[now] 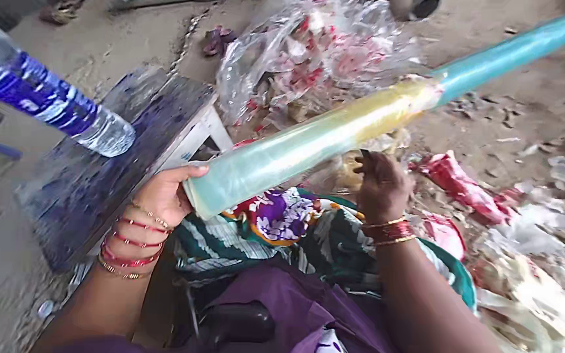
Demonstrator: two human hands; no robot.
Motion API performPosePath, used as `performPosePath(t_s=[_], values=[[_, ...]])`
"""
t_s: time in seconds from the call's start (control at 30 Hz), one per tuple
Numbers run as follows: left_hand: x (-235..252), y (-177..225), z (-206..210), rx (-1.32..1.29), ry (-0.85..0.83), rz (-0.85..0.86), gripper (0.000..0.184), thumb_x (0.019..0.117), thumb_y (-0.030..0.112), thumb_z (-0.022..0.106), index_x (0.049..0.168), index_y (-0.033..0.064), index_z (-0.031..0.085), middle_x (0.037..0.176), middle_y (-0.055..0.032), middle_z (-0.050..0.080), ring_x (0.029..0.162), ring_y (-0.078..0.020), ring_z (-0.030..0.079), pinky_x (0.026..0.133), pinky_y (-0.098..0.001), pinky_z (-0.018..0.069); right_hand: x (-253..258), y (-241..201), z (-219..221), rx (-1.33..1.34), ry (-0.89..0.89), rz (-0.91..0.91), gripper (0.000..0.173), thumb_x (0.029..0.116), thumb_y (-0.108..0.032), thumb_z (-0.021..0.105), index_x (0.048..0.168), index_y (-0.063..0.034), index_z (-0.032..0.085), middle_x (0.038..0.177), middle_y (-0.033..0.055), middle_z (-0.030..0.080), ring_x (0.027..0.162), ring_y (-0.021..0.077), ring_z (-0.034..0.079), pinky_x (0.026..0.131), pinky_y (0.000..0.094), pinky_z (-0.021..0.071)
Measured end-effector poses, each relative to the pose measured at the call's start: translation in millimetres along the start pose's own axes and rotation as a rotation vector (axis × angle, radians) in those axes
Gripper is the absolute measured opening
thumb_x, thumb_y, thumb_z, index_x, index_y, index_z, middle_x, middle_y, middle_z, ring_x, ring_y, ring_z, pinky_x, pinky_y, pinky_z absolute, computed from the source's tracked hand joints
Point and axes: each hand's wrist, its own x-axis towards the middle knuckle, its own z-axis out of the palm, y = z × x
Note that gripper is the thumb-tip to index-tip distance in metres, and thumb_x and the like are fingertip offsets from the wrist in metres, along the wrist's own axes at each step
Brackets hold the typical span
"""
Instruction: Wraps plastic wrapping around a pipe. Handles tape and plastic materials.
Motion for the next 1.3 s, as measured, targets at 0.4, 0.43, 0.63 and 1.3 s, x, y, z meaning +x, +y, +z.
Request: performPosePath(t_s=[0.4,0.43,0.63,1.3], values=[[62.5,-48.8,-42.0,-0.146,0.014,-0.004,0.042,0.1025,0.044,0.059,0.122,0.0078,0.067,0.107,-0.0081,0.072,0.099,-0.0184,0.071,0.087,-0.0406,0.0584,-23.5,-101.8,46.7,-0.189,-0.255,-0.662,0.026,0.0977,-0.003,0.052,0.093,-0.0056,0.077,0.088,0.0133,0.077,0.078,0.0306,0.073,0.065,0.0422,0.0550],[67.2,-53.9,-44.8,-0.136,-0.029,0.045,0.051,0.1059,0.050,0.049,0.123,0.0061,0.067,0.108,-0.0088,0.073,0.102,-0.0188,0.071,0.091,-0.0419,0.0578,-19.7,-117.0,53.2,-0.183,-0.284,-0.720,0.025,0.0976,-0.002,0.053,0.093,-0.0063,0.077,0.087,0.0121,0.077,0.077,0.0292,0.072,0.064,0.0413,0.0543],[76.5,-105.1,-50.9,-0.193,-0.185,0.539,0.056,0.1095,0.056,0.026,0.103,0.0151,0.064,0.088,0.0084,0.071,0.085,-0.0018,0.070,0.079,-0.0267,0.0610,10.8,-187.7,101.0,-0.190,-0.415,-1.047,0.021,0.0958,-0.004,0.054,0.085,-0.0030,0.072,0.062,0.0071,0.056,0.053,0.0237,0.052,0.047,0.0357,0.0311],[90.5,-131.4,-67.1,0.079,-0.330,1.081,0.014,0.0859,0.015,0.079,0.081,0.0019,0.076,0.094,-0.0047,0.075,0.097,-0.0026,0.070,0.087,-0.0200,0.0587,47.4,-184.7,115.8,-0.199,-0.492,-1.328,0.023,0.0974,0.002,0.049,0.081,0.0002,0.064,0.058,0.0066,0.049,0.051,0.0206,0.044,0.048,0.0339,0.0267]])
